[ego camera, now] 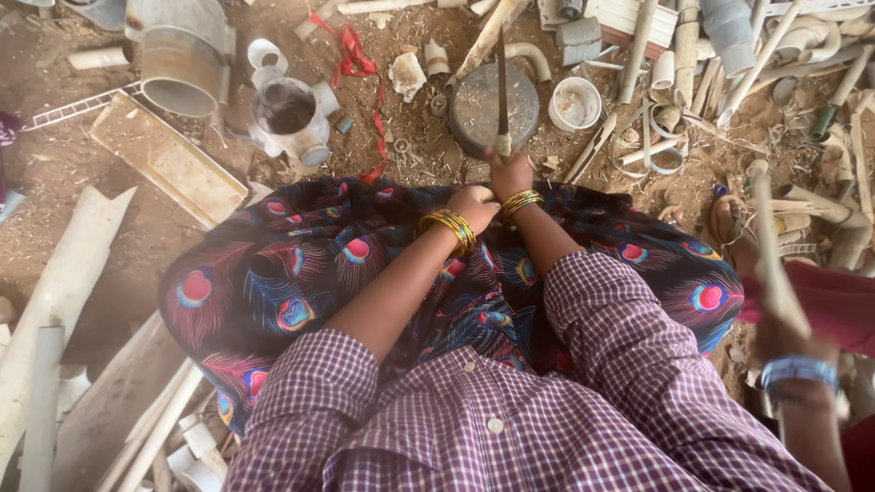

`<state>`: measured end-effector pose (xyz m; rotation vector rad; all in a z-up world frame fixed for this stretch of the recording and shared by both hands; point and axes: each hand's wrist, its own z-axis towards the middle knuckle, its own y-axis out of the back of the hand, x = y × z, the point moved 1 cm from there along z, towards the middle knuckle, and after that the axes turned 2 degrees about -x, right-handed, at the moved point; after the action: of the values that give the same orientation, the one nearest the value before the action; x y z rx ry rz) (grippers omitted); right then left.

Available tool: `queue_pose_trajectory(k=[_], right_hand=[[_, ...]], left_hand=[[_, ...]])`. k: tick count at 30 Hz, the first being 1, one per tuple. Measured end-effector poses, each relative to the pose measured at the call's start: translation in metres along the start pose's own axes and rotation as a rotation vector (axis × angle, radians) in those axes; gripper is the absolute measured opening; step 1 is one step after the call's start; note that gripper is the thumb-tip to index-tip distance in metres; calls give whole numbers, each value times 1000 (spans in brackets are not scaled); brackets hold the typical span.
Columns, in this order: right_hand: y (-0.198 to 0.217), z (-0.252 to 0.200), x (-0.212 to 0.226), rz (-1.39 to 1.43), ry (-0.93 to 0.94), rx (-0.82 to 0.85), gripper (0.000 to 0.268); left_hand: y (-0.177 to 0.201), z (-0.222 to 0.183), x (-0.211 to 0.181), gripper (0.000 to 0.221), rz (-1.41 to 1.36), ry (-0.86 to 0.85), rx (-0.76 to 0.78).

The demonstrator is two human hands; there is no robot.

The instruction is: The person scrapes a wooden stick with a knife and then uses the knife to scrape and clean the interior of a plastic pipe fitting.

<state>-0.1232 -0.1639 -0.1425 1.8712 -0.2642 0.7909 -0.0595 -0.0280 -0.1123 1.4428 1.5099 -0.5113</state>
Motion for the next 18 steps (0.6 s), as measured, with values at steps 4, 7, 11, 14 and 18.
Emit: queue_pose_trajectory(k=[4, 7, 11, 14, 18], right_hand=[[-9, 18, -32, -96, -64, -35, 42], [-7, 32, -28, -150, -21, -117, 42], [10, 30, -14, 31, -163, -44, 30], [22, 22, 3, 169, -253, -18, 24], [29, 12, 19, 92, -172, -6, 18]], left_hand=[[3, 8, 0, 27, -40, -30, -216], [26, 27, -10, 19, -81, 72, -306], [75, 94, -27, 10, -71, 214, -194], [112, 161, -28, 13, 129, 167, -424], [125, 221, 2, 35, 315, 207, -497]])
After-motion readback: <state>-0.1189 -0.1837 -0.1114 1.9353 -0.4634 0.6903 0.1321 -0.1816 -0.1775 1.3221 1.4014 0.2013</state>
